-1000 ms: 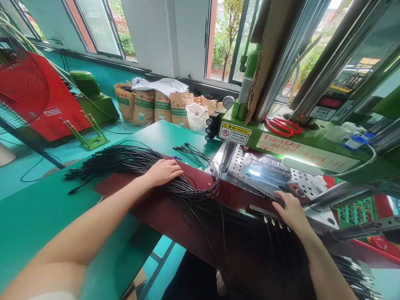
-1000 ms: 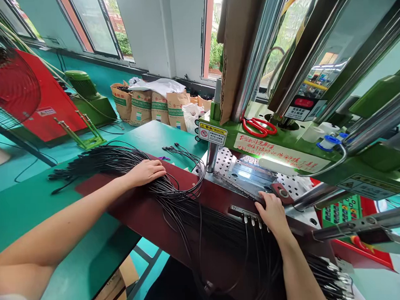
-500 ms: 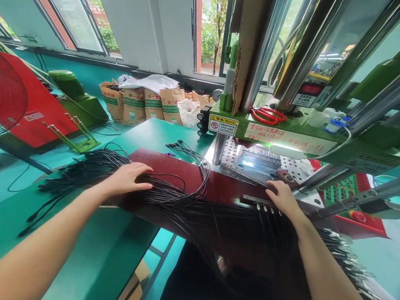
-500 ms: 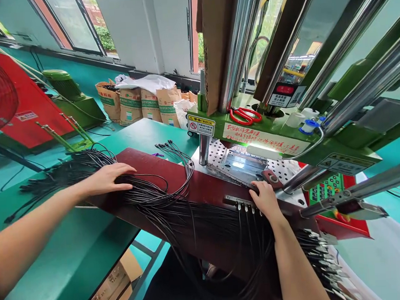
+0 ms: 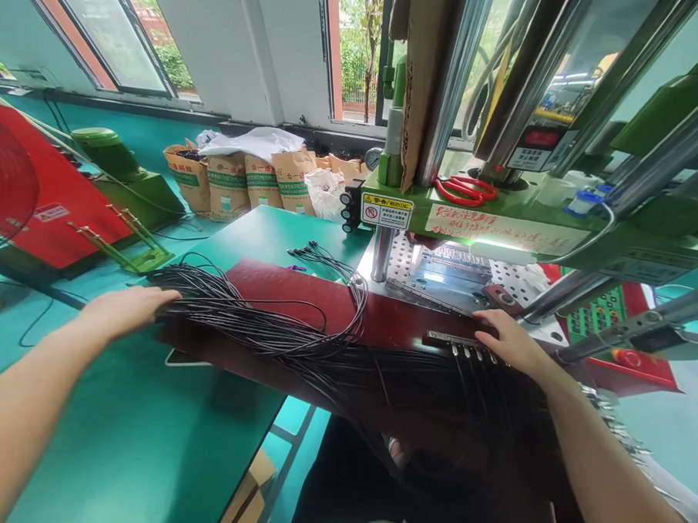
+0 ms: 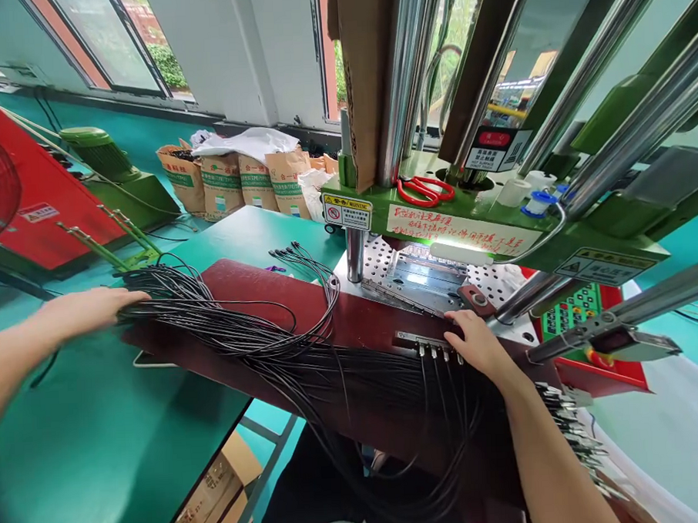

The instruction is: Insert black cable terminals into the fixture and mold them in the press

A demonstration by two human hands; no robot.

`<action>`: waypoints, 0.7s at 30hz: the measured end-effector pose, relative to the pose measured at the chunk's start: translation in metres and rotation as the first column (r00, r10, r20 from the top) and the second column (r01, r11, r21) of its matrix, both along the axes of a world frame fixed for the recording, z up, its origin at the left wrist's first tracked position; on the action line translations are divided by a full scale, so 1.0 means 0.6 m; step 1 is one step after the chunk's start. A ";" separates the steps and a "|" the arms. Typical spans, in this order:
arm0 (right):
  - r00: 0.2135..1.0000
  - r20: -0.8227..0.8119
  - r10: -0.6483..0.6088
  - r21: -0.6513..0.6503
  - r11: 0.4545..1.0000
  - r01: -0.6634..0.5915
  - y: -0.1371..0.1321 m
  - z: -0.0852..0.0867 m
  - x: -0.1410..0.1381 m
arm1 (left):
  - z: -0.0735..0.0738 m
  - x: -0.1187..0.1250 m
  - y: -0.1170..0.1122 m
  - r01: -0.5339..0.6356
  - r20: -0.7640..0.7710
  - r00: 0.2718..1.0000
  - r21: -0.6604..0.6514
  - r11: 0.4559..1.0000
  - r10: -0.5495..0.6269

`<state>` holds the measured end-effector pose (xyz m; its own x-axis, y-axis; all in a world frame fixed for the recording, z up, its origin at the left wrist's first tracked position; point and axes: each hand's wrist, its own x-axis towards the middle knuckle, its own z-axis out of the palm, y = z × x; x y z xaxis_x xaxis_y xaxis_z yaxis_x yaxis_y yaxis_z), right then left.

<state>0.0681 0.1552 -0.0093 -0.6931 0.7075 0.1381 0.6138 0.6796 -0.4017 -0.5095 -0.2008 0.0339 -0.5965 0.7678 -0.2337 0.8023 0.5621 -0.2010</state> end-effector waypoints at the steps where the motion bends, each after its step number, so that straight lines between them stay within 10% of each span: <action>1: 1.000 -0.002 0.009 0.008 1.000 -0.009 -0.005 0.002 0.010 | 0.021 -0.001 0.014 0.008 -0.060 0.998 -0.060 0.998 -0.012; 6: 0.998 -0.057 -0.022 0.068 0.997 0.026 -0.039 0.001 0.049 | 0.086 0.011 0.102 -0.077 -0.207 0.977 -0.144 0.987 0.046; 15: 0.986 -0.136 -0.100 0.079 0.991 0.111 -0.069 -0.020 0.064 | 0.046 0.046 0.200 -0.034 -0.170 0.985 -0.137 0.990 0.011; 21: 0.986 -0.121 -0.117 0.055 0.991 0.125 -0.071 -0.016 0.063 | 0.033 0.116 0.228 0.288 0.110 0.953 -0.040 0.957 -0.282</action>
